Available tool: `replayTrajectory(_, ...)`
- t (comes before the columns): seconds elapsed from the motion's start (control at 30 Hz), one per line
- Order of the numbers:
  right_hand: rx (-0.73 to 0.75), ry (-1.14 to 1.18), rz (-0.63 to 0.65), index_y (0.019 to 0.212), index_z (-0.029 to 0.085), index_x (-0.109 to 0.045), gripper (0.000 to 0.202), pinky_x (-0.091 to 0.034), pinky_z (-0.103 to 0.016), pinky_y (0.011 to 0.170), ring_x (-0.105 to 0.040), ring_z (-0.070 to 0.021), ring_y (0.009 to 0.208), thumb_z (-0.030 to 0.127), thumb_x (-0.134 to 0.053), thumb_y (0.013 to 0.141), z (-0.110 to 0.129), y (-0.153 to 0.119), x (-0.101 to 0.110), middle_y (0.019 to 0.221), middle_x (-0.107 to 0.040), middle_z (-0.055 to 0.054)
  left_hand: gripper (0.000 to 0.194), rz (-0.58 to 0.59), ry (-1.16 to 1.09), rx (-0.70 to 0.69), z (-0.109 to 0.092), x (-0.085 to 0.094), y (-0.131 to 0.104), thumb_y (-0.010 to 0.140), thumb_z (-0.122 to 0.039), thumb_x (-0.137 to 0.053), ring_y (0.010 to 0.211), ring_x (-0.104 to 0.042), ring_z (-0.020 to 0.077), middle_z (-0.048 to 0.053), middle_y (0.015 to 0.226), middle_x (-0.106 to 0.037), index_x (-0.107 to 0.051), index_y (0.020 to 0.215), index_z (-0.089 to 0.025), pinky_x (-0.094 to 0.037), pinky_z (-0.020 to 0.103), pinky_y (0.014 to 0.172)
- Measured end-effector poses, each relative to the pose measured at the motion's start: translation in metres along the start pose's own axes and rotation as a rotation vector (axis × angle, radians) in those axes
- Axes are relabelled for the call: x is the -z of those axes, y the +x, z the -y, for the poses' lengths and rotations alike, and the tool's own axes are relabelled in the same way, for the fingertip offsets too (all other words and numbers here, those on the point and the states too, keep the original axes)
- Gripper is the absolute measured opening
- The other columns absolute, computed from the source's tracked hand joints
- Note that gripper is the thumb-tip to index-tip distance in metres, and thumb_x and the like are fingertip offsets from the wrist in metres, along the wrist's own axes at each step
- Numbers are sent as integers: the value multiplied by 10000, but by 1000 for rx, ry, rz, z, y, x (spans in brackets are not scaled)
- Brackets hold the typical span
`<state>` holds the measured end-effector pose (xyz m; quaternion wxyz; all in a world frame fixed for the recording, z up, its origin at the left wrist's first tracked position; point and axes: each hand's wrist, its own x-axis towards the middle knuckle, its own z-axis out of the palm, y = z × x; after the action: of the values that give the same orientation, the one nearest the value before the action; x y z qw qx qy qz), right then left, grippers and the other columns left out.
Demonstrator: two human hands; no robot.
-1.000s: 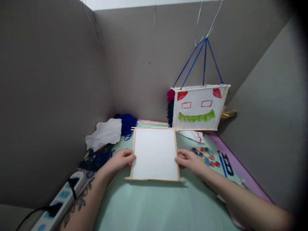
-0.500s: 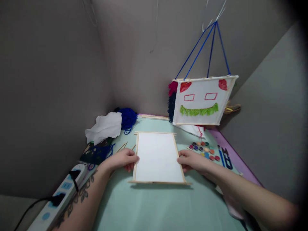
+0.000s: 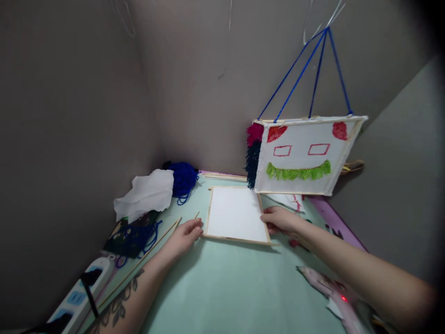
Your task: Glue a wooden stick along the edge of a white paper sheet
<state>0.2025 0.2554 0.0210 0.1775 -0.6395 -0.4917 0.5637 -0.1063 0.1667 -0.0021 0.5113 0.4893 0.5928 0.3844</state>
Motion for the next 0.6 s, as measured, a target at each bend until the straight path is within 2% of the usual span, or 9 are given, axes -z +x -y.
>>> replayTrajectory(0.07,15,-33,-26,667,178,-525,106,-473,-201,441,-522,-98,472,158,-627,646,6,12,-4,556,-548,11,588,-49,40,-42,3,4,3,658,-493,-660,1145,-558,306,160,1273,-583,-628,1118,-129,-423,420,972)
replayTrajectory(0.13,34,-61,-57,661,176,-522,112,-477,-204,449,-516,-96,470,155,-632,649,11,23,-11,535,-532,17,596,-88,74,-66,4,9,5,655,-492,-664,1188,-528,309,161,1273,-583,-630,1126,-129,-372,425,1030)
replayTrajectory(0.23,71,-109,-81,629,175,-515,112,-481,-218,472,-513,-99,470,141,-618,658,20,36,-19,514,-518,19,565,-119,96,-80,3,14,7,669,-475,-655,1176,-541,303,148,1246,-606,-636,1122,-138,-371,426,1037)
replayTrajectory(0.33,158,-192,-143,589,181,-507,137,-476,-236,526,-543,-130,535,99,-608,636,31,40,-18,516,-522,8,571,-148,137,-98,3,16,7,673,-461,-632,1174,-541,308,170,1253,-596,-630,1123,-108,-372,439,1038)
replayTrajectory(0.43,279,-276,-237,592,190,-520,151,-472,-252,637,-585,-184,704,82,-624,613,35,24,-15,575,-554,-14,558,-187,208,-157,4,17,7,682,-449,-604,1167,-545,308,177,1251,-595,-631,1119,-104,-384,446,1026)
replayTrajectory(0.53,451,-335,-233,739,187,-623,124,-467,-284,784,-595,-226,878,115,-650,641,28,-11,-22,794,-647,-59,498,-259,233,-239,2,16,6,686,-436,-593,1140,-563,296,158,1233,-610,-654,1071,-126,-430,428,981)
replayTrajectory(0.6,724,-395,-191,896,195,-660,149,-464,-318,847,-592,-226,942,191,-617,754,21,-38,-29,965,-655,-72,440,-312,225,-269,-4,15,3,688,-412,-593,1088,-592,276,134,1187,-638,-667,1029,-144,-472,399,920)
